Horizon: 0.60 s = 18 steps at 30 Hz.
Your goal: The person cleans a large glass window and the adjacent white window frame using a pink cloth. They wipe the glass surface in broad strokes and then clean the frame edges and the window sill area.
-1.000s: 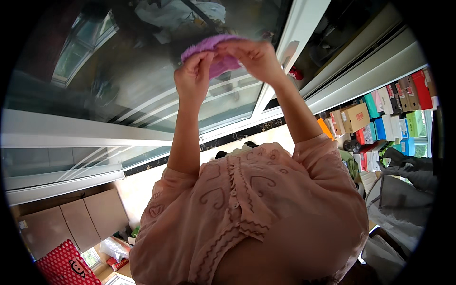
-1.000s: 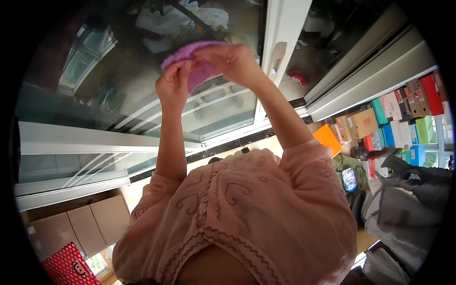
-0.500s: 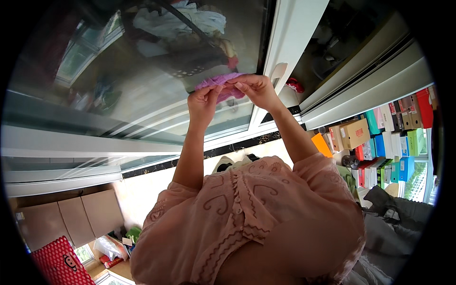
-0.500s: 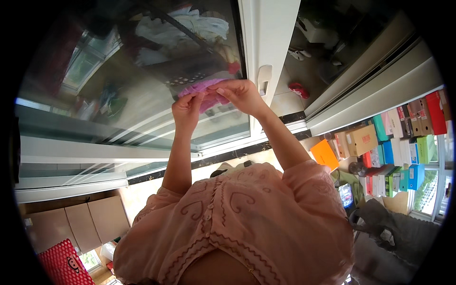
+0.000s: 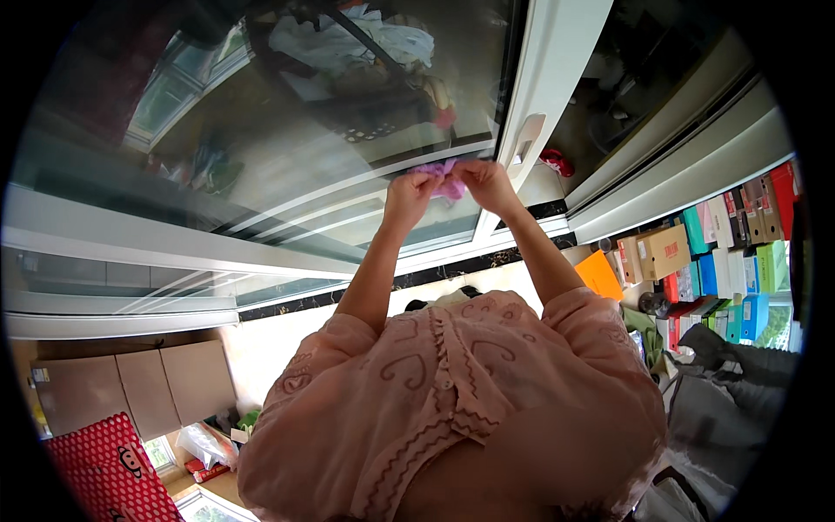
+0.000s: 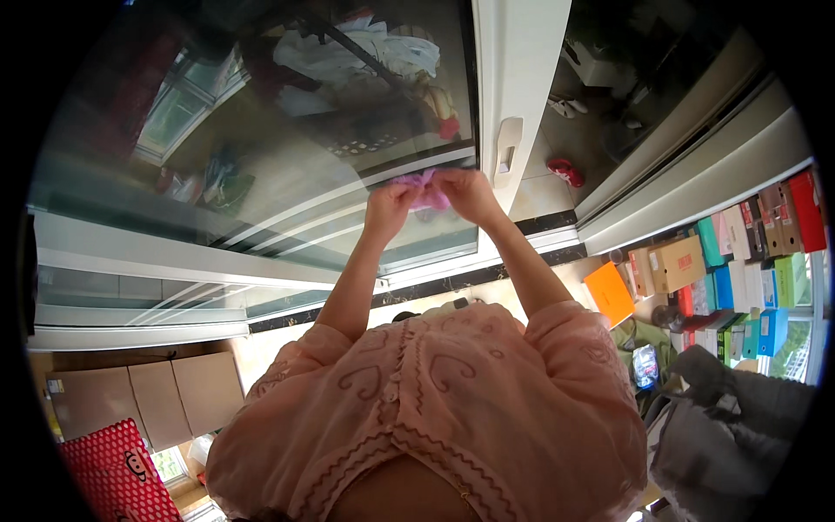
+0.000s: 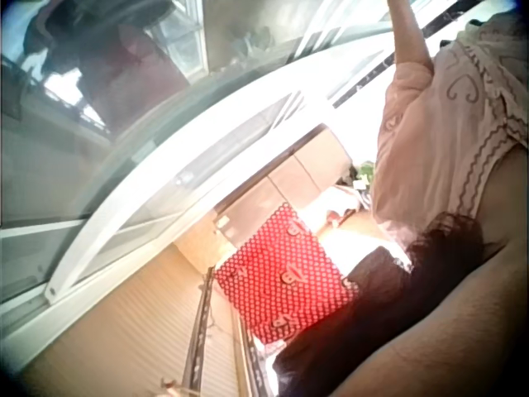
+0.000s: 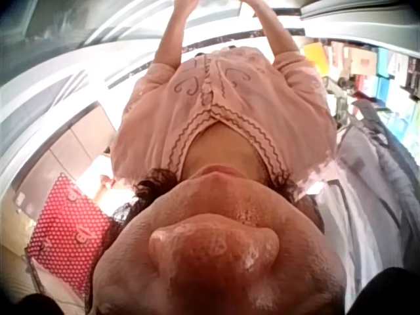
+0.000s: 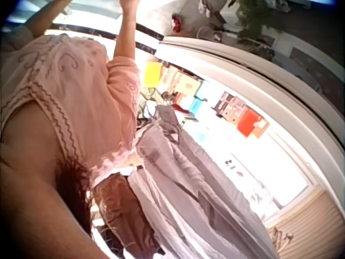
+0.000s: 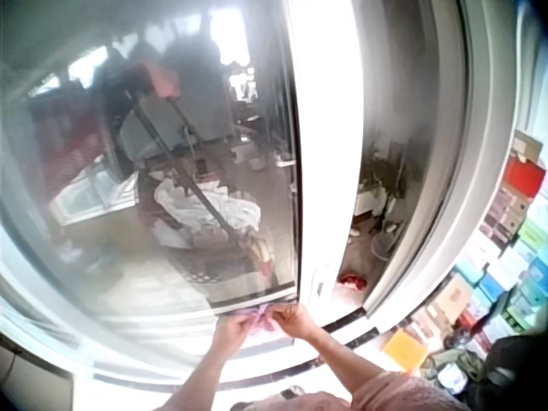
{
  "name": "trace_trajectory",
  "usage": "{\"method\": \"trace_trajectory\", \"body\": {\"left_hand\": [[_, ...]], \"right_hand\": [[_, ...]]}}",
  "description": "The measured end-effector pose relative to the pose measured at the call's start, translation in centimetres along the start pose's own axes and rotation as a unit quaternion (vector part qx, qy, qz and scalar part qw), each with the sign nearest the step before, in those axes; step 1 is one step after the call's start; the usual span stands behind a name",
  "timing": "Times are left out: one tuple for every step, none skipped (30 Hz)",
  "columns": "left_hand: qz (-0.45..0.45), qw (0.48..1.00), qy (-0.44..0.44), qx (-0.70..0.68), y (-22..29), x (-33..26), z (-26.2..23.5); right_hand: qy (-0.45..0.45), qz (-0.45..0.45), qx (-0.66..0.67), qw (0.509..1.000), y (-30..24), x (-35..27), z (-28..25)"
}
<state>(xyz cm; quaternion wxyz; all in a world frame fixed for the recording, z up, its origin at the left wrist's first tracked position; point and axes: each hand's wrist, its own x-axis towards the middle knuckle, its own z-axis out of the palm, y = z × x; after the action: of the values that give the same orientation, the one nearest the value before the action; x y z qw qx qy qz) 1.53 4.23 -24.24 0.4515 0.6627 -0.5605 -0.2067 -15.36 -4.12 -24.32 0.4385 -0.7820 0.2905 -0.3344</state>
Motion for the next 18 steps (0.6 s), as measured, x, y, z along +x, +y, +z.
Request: {"method": "trace_trajectory", "body": {"left_hand": [[0.033,0.999,0.025,-0.026,1.0,0.3,-0.4],[0.066,0.995,0.049,-0.053,2.2,0.7,-0.8],[0.105,0.988,0.073,-0.082,3.7,1.5,-1.4],[0.145,0.978,0.096,-0.114,5.7,2.4,-2.1],[0.153,0.973,0.107,-0.134,8.1,3.1,-2.9],[0.159,0.968,0.120,-0.153,10.2,3.6,-3.8],[0.165,0.962,0.117,-0.184,11.4,4.2,-4.3],[0.170,0.955,0.119,-0.211,12.3,4.8,-4.9],[0.179,0.947,0.115,-0.242,13.2,5.4,-5.1],[0.180,0.936,0.096,-0.286,13.9,5.2,-5.1],[0.173,0.935,0.088,-0.296,13.8,4.7,-4.8],[0.164,0.936,0.083,-0.301,13.4,4.0,-4.6],[0.155,0.936,0.079,-0.306,12.7,3.7,-4.4],[0.139,0.941,0.081,-0.297,11.9,3.9,-4.2],[0.116,0.948,0.076,-0.286,11.3,3.8,-4.0],[0.093,0.954,0.072,-0.275,10.7,3.6,-3.9],[0.070,0.960,0.068,-0.264,10.1,3.4,-3.7],[0.072,0.962,0.077,-0.252,9.6,3.3,-3.4]], "right_hand": [[0.016,-0.012,0.048,0.999,-1.3,0.3,-0.6],[0.033,-0.024,0.095,0.995,-2.5,0.8,-1.0],[0.049,-0.035,0.141,0.988,-3.9,1.3,-1.5],[0.077,-0.084,0.157,0.981,-5.7,1.9,-2.4],[0.105,-0.134,0.173,0.970,-7.6,2.6,-3.3],[0.103,-0.151,0.185,0.966,-9.5,3.2,-4.2],[0.101,-0.167,0.196,0.961,-11.1,3.8,-5.0],[0.094,-0.172,0.205,0.959,-12.5,4.4,-5.3],[0.093,-0.178,0.219,0.955,-12.4,4.7,-5.5],[0.091,-0.185,0.234,0.950,-12.2,5.0,-5.7],[0.087,-0.192,0.250,0.945,-12.0,5.2,-5.8],[0.078,-0.172,0.246,0.951,-11.4,4.6,-5.4],[0.076,-0.167,0.266,0.946,-10.8,4.6,-5.0],[0.073,-0.163,0.286,0.942,-10.2,4.7,-4.6],[0.073,-0.156,0.306,0.936,-9.6,4.6,-4.3],[0.069,-0.119,0.272,0.952,-8.9,4.2,-4.3],[0.058,-0.115,0.290,0.948,-8.3,3.8,-3.9],[0.048,-0.116,0.306,0.944,-7.6,3.6,-3.7]]}}
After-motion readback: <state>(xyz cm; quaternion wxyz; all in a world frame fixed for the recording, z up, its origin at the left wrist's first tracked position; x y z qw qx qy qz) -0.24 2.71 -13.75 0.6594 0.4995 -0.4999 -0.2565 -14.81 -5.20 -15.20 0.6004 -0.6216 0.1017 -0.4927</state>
